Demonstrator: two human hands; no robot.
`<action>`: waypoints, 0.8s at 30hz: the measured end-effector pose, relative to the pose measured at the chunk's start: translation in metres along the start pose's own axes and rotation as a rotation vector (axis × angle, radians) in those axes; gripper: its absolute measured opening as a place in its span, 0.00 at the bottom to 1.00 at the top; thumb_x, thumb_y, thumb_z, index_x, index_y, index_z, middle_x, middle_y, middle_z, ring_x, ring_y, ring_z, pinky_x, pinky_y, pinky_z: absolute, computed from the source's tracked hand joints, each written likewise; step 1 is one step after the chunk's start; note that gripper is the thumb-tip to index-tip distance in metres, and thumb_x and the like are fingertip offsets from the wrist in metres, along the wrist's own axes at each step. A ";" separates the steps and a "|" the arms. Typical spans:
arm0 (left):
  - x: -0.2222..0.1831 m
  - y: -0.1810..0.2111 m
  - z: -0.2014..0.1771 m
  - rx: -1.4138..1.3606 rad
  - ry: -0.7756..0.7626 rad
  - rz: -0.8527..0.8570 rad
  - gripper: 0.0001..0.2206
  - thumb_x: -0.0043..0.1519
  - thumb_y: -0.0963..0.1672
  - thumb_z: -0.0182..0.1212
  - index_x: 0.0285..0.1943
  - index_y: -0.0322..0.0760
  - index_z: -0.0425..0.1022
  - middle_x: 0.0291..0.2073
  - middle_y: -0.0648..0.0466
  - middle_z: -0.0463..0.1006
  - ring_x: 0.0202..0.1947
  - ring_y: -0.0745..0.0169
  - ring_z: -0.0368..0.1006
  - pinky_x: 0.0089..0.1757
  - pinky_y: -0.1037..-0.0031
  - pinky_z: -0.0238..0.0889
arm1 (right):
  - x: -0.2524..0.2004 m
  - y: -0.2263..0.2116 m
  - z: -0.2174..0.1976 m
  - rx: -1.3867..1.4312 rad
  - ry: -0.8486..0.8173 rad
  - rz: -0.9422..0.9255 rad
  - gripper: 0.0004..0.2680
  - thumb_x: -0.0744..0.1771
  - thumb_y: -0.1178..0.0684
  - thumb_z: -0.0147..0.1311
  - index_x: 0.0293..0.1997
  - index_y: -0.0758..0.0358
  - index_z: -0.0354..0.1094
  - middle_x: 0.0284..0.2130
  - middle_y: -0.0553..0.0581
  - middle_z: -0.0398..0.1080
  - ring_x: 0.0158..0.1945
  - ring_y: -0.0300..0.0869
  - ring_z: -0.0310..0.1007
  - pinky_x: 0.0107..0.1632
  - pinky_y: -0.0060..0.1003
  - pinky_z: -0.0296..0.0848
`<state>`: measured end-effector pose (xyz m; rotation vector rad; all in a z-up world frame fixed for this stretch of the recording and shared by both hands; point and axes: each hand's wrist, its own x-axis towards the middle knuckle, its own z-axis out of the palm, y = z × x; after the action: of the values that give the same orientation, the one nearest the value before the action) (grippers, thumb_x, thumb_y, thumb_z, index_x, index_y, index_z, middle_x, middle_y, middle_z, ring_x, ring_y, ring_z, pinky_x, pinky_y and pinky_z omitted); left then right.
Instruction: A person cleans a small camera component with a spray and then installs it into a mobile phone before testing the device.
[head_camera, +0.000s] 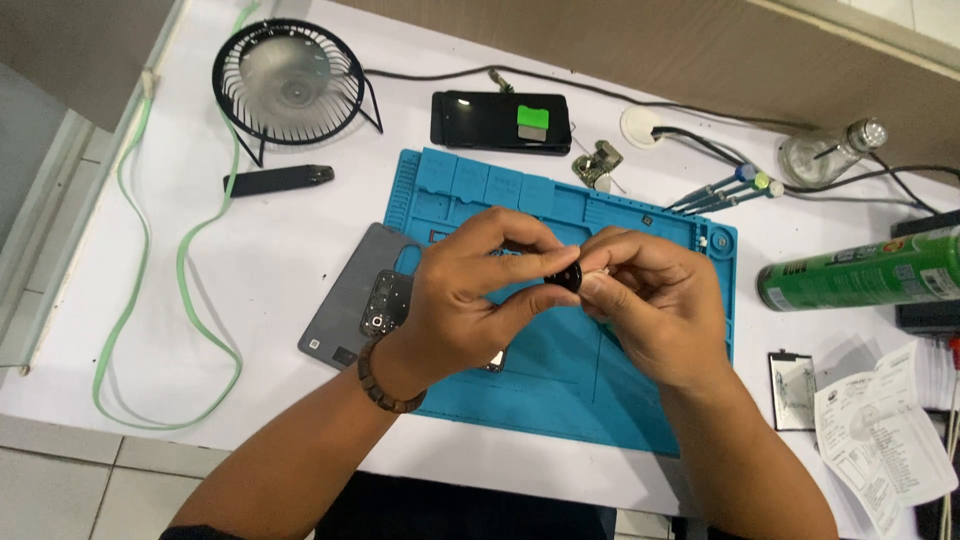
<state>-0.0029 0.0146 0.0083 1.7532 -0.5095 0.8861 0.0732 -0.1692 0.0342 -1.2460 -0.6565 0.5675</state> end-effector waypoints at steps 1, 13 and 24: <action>-0.001 -0.001 0.003 -0.086 0.055 -0.074 0.12 0.65 0.43 0.67 0.55 0.36 0.77 0.45 0.47 0.78 0.44 0.54 0.78 0.46 0.70 0.77 | 0.000 -0.003 0.006 -0.292 0.057 -0.166 0.04 0.68 0.57 0.57 0.40 0.67 0.71 0.32 0.59 0.70 0.32 0.40 0.68 0.35 0.29 0.68; 0.000 -0.004 0.003 -0.109 0.078 -0.100 0.13 0.64 0.42 0.69 0.57 0.39 0.77 0.46 0.48 0.78 0.46 0.55 0.77 0.47 0.70 0.78 | 0.006 -0.001 -0.002 -0.303 0.043 -0.169 0.03 0.67 0.59 0.57 0.41 0.66 0.73 0.33 0.60 0.72 0.33 0.41 0.69 0.35 0.29 0.71; 0.000 -0.009 0.001 -0.001 -0.006 0.063 0.14 0.68 0.40 0.67 0.62 0.41 0.73 0.49 0.48 0.77 0.49 0.52 0.76 0.50 0.64 0.75 | 0.010 0.004 -0.017 0.207 -0.125 0.099 0.03 0.68 0.61 0.57 0.45 0.64 0.74 0.40 0.63 0.72 0.32 0.42 0.68 0.33 0.29 0.70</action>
<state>0.0037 0.0162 0.0025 1.7472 -0.5716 0.9248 0.0919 -0.1721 0.0284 -1.0592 -0.6258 0.7812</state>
